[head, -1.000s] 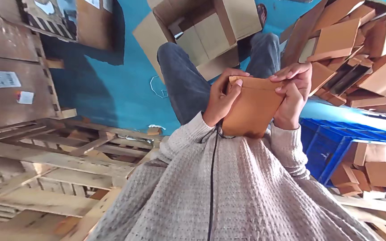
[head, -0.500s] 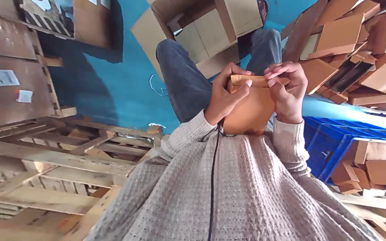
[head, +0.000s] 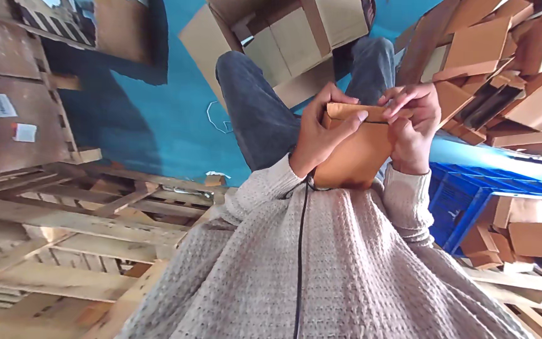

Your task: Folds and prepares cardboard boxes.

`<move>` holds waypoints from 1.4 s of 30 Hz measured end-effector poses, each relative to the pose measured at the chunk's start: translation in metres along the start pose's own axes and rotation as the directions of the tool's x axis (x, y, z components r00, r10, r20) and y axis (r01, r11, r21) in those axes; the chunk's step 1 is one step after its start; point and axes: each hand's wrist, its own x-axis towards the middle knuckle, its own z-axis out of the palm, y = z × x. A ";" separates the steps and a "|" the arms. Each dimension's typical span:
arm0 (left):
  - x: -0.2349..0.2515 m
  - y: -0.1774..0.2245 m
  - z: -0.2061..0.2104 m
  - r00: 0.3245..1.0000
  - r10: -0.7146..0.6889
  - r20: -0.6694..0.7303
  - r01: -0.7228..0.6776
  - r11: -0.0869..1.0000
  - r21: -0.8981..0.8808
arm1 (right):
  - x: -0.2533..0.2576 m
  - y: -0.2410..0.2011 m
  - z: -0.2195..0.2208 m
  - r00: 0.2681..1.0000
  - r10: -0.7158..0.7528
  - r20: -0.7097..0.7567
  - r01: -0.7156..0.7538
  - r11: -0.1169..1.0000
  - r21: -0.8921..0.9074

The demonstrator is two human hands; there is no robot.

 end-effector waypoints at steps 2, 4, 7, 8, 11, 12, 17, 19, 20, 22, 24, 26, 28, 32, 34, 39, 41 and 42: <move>-0.003 -0.004 -0.002 0.998 0.052 0.039 -0.053 0.998 0.024 | -0.007 0.005 0.001 1.000 -0.016 -0.026 0.017 0.999 0.032; -0.005 -0.008 -0.007 0.990 0.097 0.098 -0.103 0.993 0.053 | -0.013 0.009 0.003 0.996 -0.028 -0.083 0.035 0.995 0.090; -0.009 -0.010 -0.011 0.983 0.084 0.161 -0.097 0.992 0.075 | -0.020 0.013 0.004 0.988 -0.010 -0.155 0.032 0.990 0.134; -0.009 -0.009 -0.012 0.979 0.083 0.184 -0.102 0.990 0.094 | -0.021 0.014 0.004 0.984 -0.001 -0.176 0.024 0.991 0.133; -0.011 -0.005 -0.013 0.971 0.080 0.225 -0.119 0.979 0.166 | -0.021 0.012 0.006 0.968 0.041 -0.246 -0.012 0.993 0.118; -0.013 -0.005 -0.013 0.970 0.085 0.229 -0.130 0.973 0.193 | -0.020 0.011 0.006 0.965 0.057 -0.257 -0.026 0.992 0.122; -0.022 -0.013 -0.013 0.953 0.275 0.129 -0.295 0.939 0.178 | -0.012 0.007 0.008 0.963 0.073 -0.260 -0.031 0.987 0.161; -0.022 -0.014 -0.013 0.954 0.282 0.103 -0.295 0.944 0.146 | -0.012 0.007 0.008 0.959 0.081 -0.270 -0.042 0.988 0.149; -0.022 -0.014 -0.013 0.955 0.280 0.096 -0.291 0.947 0.137 | -0.012 0.007 0.008 0.954 0.083 -0.289 -0.046 0.990 0.132; -0.022 -0.015 -0.012 0.959 0.270 0.085 -0.279 0.952 0.123 | -0.015 0.006 0.011 0.946 0.043 -0.320 -0.042 0.999 0.009; -0.022 -0.014 -0.010 0.968 0.237 0.078 -0.245 0.964 0.106 | -0.018 -0.006 0.016 0.968 -0.093 -0.233 0.002 0.931 -0.364; -0.021 -0.013 -0.008 0.979 0.184 0.085 -0.191 0.978 0.083 | -0.013 -0.031 0.030 0.988 -0.152 -0.002 0.101 0.663 -0.741; -0.022 -0.010 -0.009 0.980 0.161 0.117 -0.174 0.978 0.114 | -0.008 -0.053 0.050 0.990 -0.028 0.138 0.135 0.467 -0.874; -0.021 -0.006 -0.016 0.975 0.108 0.194 -0.143 0.974 0.175 | -0.005 -0.051 0.060 0.985 0.048 0.163 0.125 0.440 -0.889; -0.020 -0.002 -0.018 0.976 0.096 0.194 -0.137 0.968 0.210 | -0.008 -0.045 0.061 0.984 -0.003 0.180 0.163 0.439 -0.884; -0.017 0.008 -0.011 0.976 0.146 0.163 -0.157 0.986 0.058 | -0.008 -0.043 0.056 0.954 -0.223 0.200 0.280 0.424 -0.861; -0.014 0.013 -0.007 0.975 0.146 0.166 -0.156 0.987 0.048 | -0.005 -0.049 0.054 0.952 -0.222 0.210 0.291 0.441 -0.849; -0.010 0.017 -0.006 0.972 0.145 0.186 -0.160 0.985 0.069 | -0.002 -0.052 0.054 0.952 -0.220 0.214 0.294 0.452 -0.842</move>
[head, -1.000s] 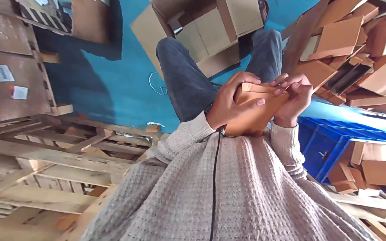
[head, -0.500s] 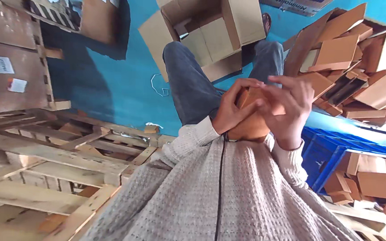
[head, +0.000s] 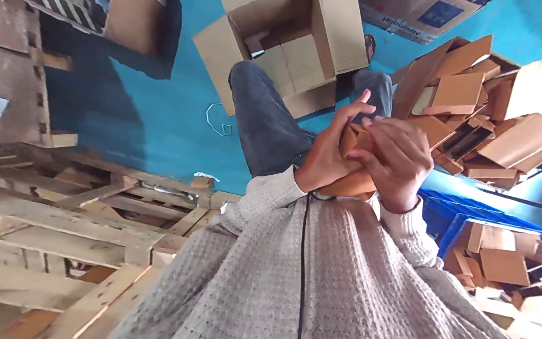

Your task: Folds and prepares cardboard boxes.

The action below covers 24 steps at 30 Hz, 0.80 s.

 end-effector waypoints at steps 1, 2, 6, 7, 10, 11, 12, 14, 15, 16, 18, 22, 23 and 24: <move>0.005 0.004 0.000 1.000 -0.004 0.022 0.003 0.999 0.034 | 0.003 -0.001 -0.002 1.000 0.000 0.005 0.000 1.000 0.012; 0.009 0.009 -0.001 0.999 -0.012 0.045 0.008 0.998 0.068 | 0.005 -0.002 -0.005 1.000 0.004 0.013 -0.004 1.000 0.028; 0.015 0.017 0.003 0.998 -0.012 0.063 0.006 0.996 0.089 | 0.009 -0.002 -0.010 1.000 0.006 -0.028 -0.003 0.994 0.106; 0.016 0.019 0.004 0.998 -0.015 0.055 0.011 0.998 0.066 | 0.010 -0.002 -0.011 0.999 0.007 -0.039 -0.003 0.994 0.109; 0.016 0.021 0.009 0.999 -0.038 0.033 0.037 0.999 0.030 | 0.008 -0.003 -0.014 0.999 0.030 -0.037 -0.025 0.992 0.122; 0.016 0.022 0.009 0.998 -0.048 0.037 0.047 0.998 0.038 | 0.008 -0.003 -0.015 0.999 0.045 -0.030 -0.040 0.990 0.137; 0.017 0.022 0.008 0.997 -0.053 0.047 0.050 0.997 0.055 | 0.007 -0.003 -0.016 0.998 0.061 -0.016 -0.058 0.985 0.160; 0.018 0.023 0.004 0.995 -0.066 0.078 0.052 0.986 0.161 | 0.006 0.000 -0.016 0.996 0.091 0.022 -0.094 0.964 0.247; 0.016 0.022 0.002 0.994 -0.074 0.083 0.056 0.979 0.198 | 0.005 0.002 -0.017 0.992 0.111 0.053 -0.122 0.946 0.300; 0.012 0.019 0.002 0.993 -0.091 0.071 0.075 0.976 0.204 | 0.005 0.004 -0.018 0.987 0.133 0.087 -0.155 0.926 0.345; 0.000 0.014 0.002 0.983 -0.185 0.011 0.178 0.957 0.231 | 0.005 0.007 -0.016 0.973 0.176 0.146 -0.218 0.908 0.358; -0.020 0.008 0.000 0.901 -0.434 -0.022 0.420 0.858 0.294 | 0.003 0.013 -0.014 0.960 0.233 0.156 -0.268 0.927 0.262; -0.022 0.007 0.000 0.901 -0.433 -0.019 0.420 0.862 0.284 | 0.003 0.013 -0.013 0.961 0.234 0.147 -0.265 0.929 0.257; -0.024 0.005 0.001 0.911 -0.412 -0.027 0.404 0.875 0.266 | 0.004 0.012 -0.013 0.963 0.229 0.145 -0.259 0.935 0.241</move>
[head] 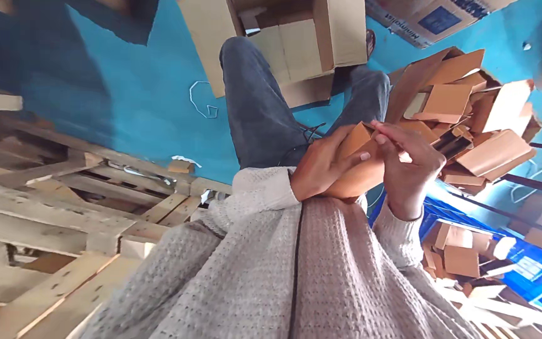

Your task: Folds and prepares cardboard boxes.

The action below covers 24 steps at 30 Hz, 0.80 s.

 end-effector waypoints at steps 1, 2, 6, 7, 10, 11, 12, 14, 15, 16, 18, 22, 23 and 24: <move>-0.001 -0.002 0.002 0.999 0.024 -0.020 -0.025 0.999 -0.023 | 0.001 -0.002 -0.001 1.000 -0.006 0.006 0.006 1.000 -0.020; -0.002 -0.003 0.003 0.998 0.044 -0.036 -0.045 0.998 -0.043 | 0.002 -0.005 -0.001 1.000 -0.013 0.012 0.013 0.999 -0.036; -0.003 -0.006 0.008 0.990 0.104 -0.090 -0.114 0.987 -0.111 | 0.004 -0.010 -0.004 1.000 -0.009 0.014 0.010 0.998 -0.065; -0.004 -0.006 0.008 0.989 0.109 -0.095 -0.120 0.986 -0.116 | 0.003 -0.012 -0.003 1.000 0.001 0.006 -0.001 0.997 -0.072; -0.008 -0.007 0.009 0.991 0.090 -0.101 -0.100 0.990 -0.099 | -0.004 -0.018 0.005 0.999 -0.010 -0.039 0.003 0.984 -0.176; -0.009 -0.006 0.008 0.992 0.084 -0.099 -0.093 0.992 -0.087 | -0.007 -0.020 0.007 0.999 -0.026 -0.045 0.016 0.977 -0.212; -0.010 -0.004 0.007 0.992 0.083 -0.097 -0.090 0.993 -0.078 | -0.009 -0.021 0.008 0.997 -0.049 -0.052 0.035 0.969 -0.245; -0.012 -0.002 0.008 0.991 0.098 -0.093 -0.104 0.993 -0.063 | -0.013 -0.026 0.010 0.993 -0.089 -0.078 0.061 0.949 -0.309; -0.012 -0.001 0.008 0.989 0.115 -0.091 -0.120 0.991 -0.054 | -0.014 -0.029 0.010 0.991 -0.104 -0.089 0.069 0.941 -0.332; -0.011 0.000 0.007 0.987 0.133 -0.092 -0.138 0.989 -0.044 | -0.014 -0.030 0.009 0.988 -0.118 -0.098 0.079 0.938 -0.336; -0.003 0.006 0.003 0.983 0.164 -0.088 -0.167 0.985 -0.031 | -0.012 -0.027 0.007 0.986 -0.141 -0.093 0.107 0.946 -0.305; 0.019 0.022 -0.019 0.948 0.297 -0.112 -0.303 0.952 -0.048 | -0.004 -0.015 -0.004 0.986 -0.065 -0.152 0.008 0.937 -0.350; 0.023 0.024 -0.027 0.932 0.345 -0.112 -0.352 0.935 -0.051 | -0.002 -0.009 -0.010 0.980 -0.026 -0.199 -0.040 0.945 -0.324; 0.027 0.026 -0.036 0.918 0.381 -0.108 -0.390 0.917 -0.081 | 0.001 -0.002 -0.014 0.969 -0.001 -0.246 -0.063 0.966 -0.252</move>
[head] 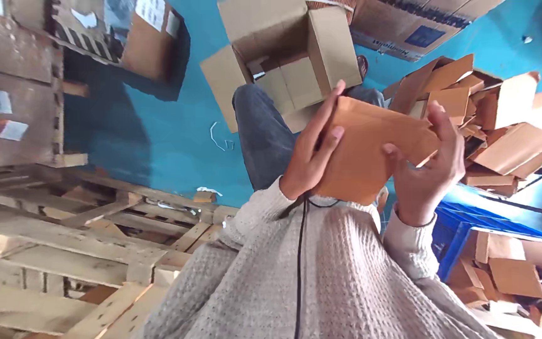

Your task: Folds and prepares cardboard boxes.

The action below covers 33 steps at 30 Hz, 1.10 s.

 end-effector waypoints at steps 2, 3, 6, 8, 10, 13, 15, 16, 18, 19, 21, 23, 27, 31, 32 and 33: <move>0.003 0.000 -0.010 1.000 -0.026 -0.008 0.026 0.998 -0.066 | 0.007 0.008 0.003 0.999 0.036 0.031 -0.044 0.950 0.309; 0.001 -0.001 -0.011 0.998 -0.061 -0.022 0.059 0.994 -0.089 | 0.009 0.006 0.008 0.995 0.028 0.094 -0.071 0.864 0.498; -0.010 -0.004 -0.010 0.990 -0.111 -0.082 0.103 0.991 -0.089 | 0.008 -0.010 0.028 0.981 0.039 0.191 -0.170 0.652 0.739; -0.013 -0.003 -0.015 0.993 -0.057 -0.101 0.048 0.995 -0.091 | 0.006 -0.015 0.034 0.979 0.025 0.202 -0.173 0.629 0.758; -0.016 0.001 -0.018 0.995 0.002 -0.102 -0.012 0.996 -0.094 | 0.004 -0.018 0.033 0.973 -0.002 0.231 -0.177 0.637 0.750; -0.025 0.004 -0.013 0.990 0.030 -0.134 -0.042 0.995 -0.085 | -0.003 -0.024 0.032 0.980 0.005 0.199 -0.145 0.703 0.697; -0.029 0.002 -0.008 0.984 0.070 -0.165 -0.084 0.993 -0.077 | -0.010 -0.029 0.034 0.994 0.043 0.099 -0.099 0.737 0.669; -0.029 0.001 -0.006 0.980 0.089 -0.176 -0.101 0.993 -0.062 | -0.012 -0.029 0.034 0.995 0.053 0.079 -0.092 0.746 0.660; -0.031 -0.001 -0.002 0.975 0.116 -0.189 -0.124 0.992 -0.032 | -0.016 -0.024 0.034 0.996 0.055 0.076 -0.092 0.739 0.668; -0.033 -0.001 0.001 0.974 0.117 -0.196 -0.126 0.991 -0.036 | -0.016 -0.022 0.032 0.995 0.049 0.083 -0.093 0.731 0.676; -0.033 -0.002 0.005 0.972 0.114 -0.207 -0.130 0.989 -0.068 | -0.015 -0.018 0.028 0.994 0.034 0.108 -0.100 0.720 0.687; -0.032 -0.001 0.006 0.975 0.113 -0.193 -0.132 0.987 -0.093 | -0.012 -0.014 0.024 0.990 0.027 0.139 -0.117 0.708 0.697; -0.028 -0.002 0.000 0.982 0.107 -0.156 -0.125 0.987 -0.105 | -0.008 -0.012 0.025 0.985 0.064 0.162 -0.161 0.692 0.703; -0.029 0.000 -0.006 0.980 0.103 -0.170 -0.124 0.986 -0.116 | -0.008 -0.018 0.030 0.978 0.098 0.184 -0.203 0.651 0.731; -0.029 0.001 -0.008 0.979 0.095 -0.180 -0.117 0.986 -0.117 | -0.008 -0.019 0.031 0.978 0.100 0.184 -0.204 0.646 0.736; -0.029 0.002 -0.010 0.979 0.084 -0.188 -0.107 0.988 -0.114 | -0.007 -0.019 0.033 0.978 0.097 0.184 -0.203 0.646 0.736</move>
